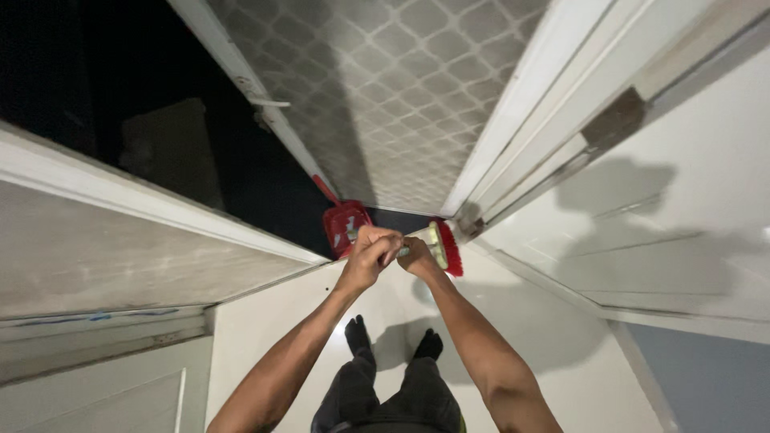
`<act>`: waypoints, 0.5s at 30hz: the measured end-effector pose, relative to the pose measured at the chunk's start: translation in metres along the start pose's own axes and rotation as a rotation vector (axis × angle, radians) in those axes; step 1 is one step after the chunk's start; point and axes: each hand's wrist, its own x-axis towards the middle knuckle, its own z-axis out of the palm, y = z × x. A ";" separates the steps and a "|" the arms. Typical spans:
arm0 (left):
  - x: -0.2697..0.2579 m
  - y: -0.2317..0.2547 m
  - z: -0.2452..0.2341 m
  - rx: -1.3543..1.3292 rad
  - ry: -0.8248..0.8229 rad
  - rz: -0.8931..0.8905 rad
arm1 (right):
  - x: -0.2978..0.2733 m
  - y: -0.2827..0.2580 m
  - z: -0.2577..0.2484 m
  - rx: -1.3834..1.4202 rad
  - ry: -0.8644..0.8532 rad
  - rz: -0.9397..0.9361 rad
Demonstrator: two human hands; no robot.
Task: The person sweeps small pieces of debris on a tiled floor using a broom and a dustpan. They gather the debris into a pile and sweep it into the dustpan.
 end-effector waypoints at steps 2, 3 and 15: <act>-0.010 0.002 -0.020 -0.005 0.049 -0.141 | -0.003 -0.005 0.018 -0.023 0.044 -0.066; -0.012 0.006 -0.031 -0.020 0.050 -0.134 | -0.001 -0.012 0.024 -0.007 0.049 -0.055; -0.026 0.104 -0.101 0.188 -0.227 0.148 | 0.026 -0.118 0.136 0.037 -0.045 -0.129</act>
